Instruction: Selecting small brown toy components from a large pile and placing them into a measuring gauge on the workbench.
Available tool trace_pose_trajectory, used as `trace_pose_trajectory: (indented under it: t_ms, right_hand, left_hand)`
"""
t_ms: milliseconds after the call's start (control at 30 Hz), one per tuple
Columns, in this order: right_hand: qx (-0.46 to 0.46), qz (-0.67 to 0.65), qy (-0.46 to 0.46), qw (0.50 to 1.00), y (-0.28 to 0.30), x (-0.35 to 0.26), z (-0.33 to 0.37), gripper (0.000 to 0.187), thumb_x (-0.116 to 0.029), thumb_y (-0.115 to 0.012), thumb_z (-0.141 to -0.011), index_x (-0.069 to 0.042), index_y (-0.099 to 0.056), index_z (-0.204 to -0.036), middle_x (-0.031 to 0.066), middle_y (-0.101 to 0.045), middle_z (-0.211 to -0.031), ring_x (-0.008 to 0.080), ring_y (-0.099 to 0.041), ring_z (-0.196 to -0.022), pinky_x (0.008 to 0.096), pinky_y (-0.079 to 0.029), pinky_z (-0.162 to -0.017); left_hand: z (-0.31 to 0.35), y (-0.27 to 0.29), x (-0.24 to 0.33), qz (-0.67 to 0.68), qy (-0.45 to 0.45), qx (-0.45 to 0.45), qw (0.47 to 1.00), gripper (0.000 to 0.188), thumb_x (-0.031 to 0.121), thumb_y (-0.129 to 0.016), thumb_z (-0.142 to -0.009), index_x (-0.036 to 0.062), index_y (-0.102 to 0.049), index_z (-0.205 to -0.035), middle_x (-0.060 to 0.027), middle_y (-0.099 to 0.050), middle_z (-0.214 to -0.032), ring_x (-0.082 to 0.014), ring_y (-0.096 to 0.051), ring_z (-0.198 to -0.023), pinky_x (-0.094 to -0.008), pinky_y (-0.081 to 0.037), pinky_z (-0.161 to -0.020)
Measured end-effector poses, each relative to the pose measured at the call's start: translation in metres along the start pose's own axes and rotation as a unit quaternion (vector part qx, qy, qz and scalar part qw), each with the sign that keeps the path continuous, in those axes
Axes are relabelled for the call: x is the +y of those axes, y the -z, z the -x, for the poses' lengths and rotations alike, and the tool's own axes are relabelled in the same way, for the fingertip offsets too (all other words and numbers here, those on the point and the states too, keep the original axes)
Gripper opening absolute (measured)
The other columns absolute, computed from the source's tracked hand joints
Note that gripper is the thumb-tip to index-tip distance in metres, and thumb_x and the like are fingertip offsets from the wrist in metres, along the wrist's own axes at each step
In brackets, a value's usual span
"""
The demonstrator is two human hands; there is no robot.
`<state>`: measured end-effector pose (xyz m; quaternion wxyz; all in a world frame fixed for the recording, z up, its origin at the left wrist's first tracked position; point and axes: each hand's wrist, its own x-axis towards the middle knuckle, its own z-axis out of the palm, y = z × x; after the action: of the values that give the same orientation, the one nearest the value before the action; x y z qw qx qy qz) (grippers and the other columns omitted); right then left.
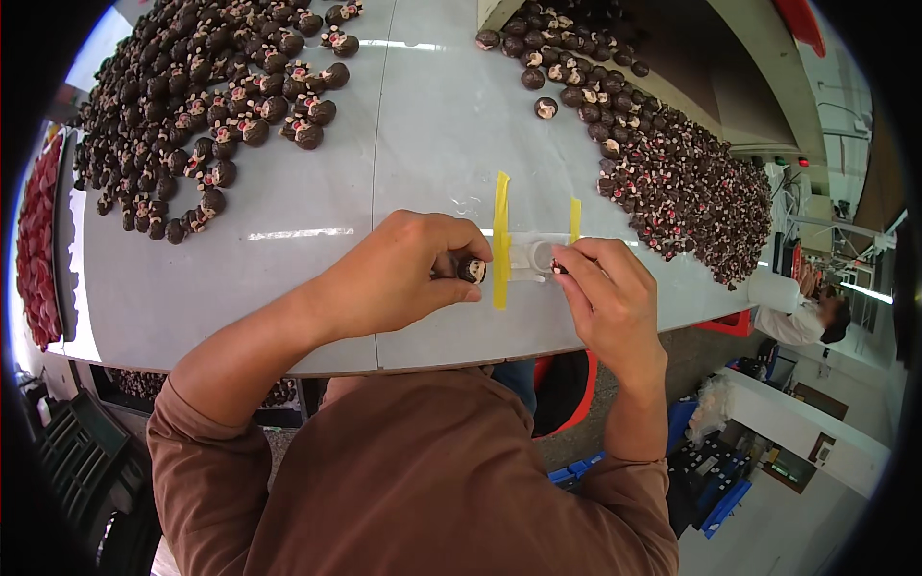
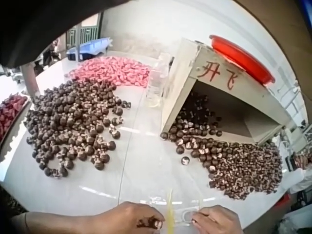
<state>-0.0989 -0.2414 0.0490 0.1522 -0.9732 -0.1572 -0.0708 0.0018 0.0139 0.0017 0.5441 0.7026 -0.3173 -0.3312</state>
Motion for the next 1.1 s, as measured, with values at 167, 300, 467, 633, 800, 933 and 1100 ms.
trace_pose_trajectory:
  t_ms: [167,300,467,633,800,933,1100]
  right_hand:
    - [0.019,-0.040,-0.015,0.999,0.005,-0.004,0.005,0.032,0.006,-0.081,-0.077,-0.001,-0.075,-0.108,0.0113,-0.071,-0.101,0.0292,-0.071,-0.088,0.0379,-0.057,-0.074]
    - [0.076,-0.214,-0.050,0.973,-0.004,-0.024,0.010,0.033,0.007,-0.082,-0.075,0.001,-0.074,-0.107,0.0155,-0.075,-0.106,0.0296,-0.074,-0.097,0.0352,-0.059,-0.084]
    - [0.111,-0.244,-0.043,0.962,-0.023,-0.036,0.006,0.032,0.006,-0.084,-0.075,0.001,-0.074,-0.105,0.0156,-0.075,-0.103,0.0296,-0.073,-0.093,0.0355,-0.059,-0.081]
    - [0.131,-0.224,-0.022,0.966,-0.033,-0.037,0.001,0.033,0.001,-0.086,-0.075,-0.003,-0.075,-0.106,0.0099,-0.075,-0.100,0.0276,-0.072,-0.085,0.0370,-0.057,-0.073]
    - [0.126,-0.208,-0.018,0.970,-0.038,-0.036,0.000,0.032,0.001,-0.085,-0.074,-0.004,-0.075,-0.104,0.0086,-0.074,-0.099,0.0273,-0.071,-0.084,0.0374,-0.057,-0.072]
    - [0.126,-0.202,-0.011,0.971,-0.038,-0.036,-0.001,0.032,0.001,-0.085,-0.074,-0.004,-0.075,-0.104,0.0081,-0.074,-0.099,0.0268,-0.071,-0.084,0.0375,-0.057,-0.071]
    - [0.085,-0.208,-0.012,0.974,-0.033,-0.037,0.003,0.033,0.004,-0.085,-0.074,-0.001,-0.074,-0.105,0.0132,-0.075,-0.101,0.0300,-0.072,-0.088,0.0376,-0.058,-0.076]
  left_hand:
    - [0.000,-0.004,0.002,0.025,0.069,-0.016,0.997,0.034,0.001,-0.082,-0.088,-0.0042,-0.068,-0.119,-0.0100,-0.076,-0.099,-0.0127,-0.072,-0.089,-0.0300,-0.062,-0.080]
    - [-0.001,-0.009,0.003,0.115,0.096,-0.019,0.989,0.032,-0.001,-0.081,-0.089,-0.0056,-0.068,-0.119,-0.0110,-0.076,-0.102,-0.0140,-0.074,-0.096,-0.0297,-0.063,-0.085]
    - [-0.001,-0.009,0.001,0.123,0.083,-0.033,0.988,0.035,-0.001,-0.081,-0.088,-0.0064,-0.068,-0.120,-0.0118,-0.077,-0.104,-0.0154,-0.074,-0.097,-0.0298,-0.063,-0.087]
    - [-0.002,-0.007,0.005,0.097,0.096,-0.060,0.989,0.036,0.001,-0.083,-0.087,-0.0074,-0.070,-0.120,-0.0134,-0.078,-0.107,-0.0168,-0.075,-0.098,-0.0317,-0.063,-0.089]
    - [-0.002,-0.006,0.003,0.090,0.089,-0.059,0.990,0.037,0.002,-0.083,-0.087,-0.0071,-0.071,-0.120,-0.0133,-0.078,-0.106,-0.0165,-0.075,-0.098,-0.0317,-0.063,-0.089]
    - [-0.001,-0.006,0.004,0.080,0.086,-0.062,0.991,0.037,0.003,-0.084,-0.087,-0.0065,-0.071,-0.120,-0.0130,-0.078,-0.106,-0.0160,-0.075,-0.098,-0.0316,-0.063,-0.089]
    - [-0.001,-0.007,0.001,0.081,0.085,-0.055,0.992,0.036,0.004,-0.084,-0.087,-0.0064,-0.071,-0.119,-0.0123,-0.078,-0.105,-0.0153,-0.075,-0.094,-0.0311,-0.063,-0.088]
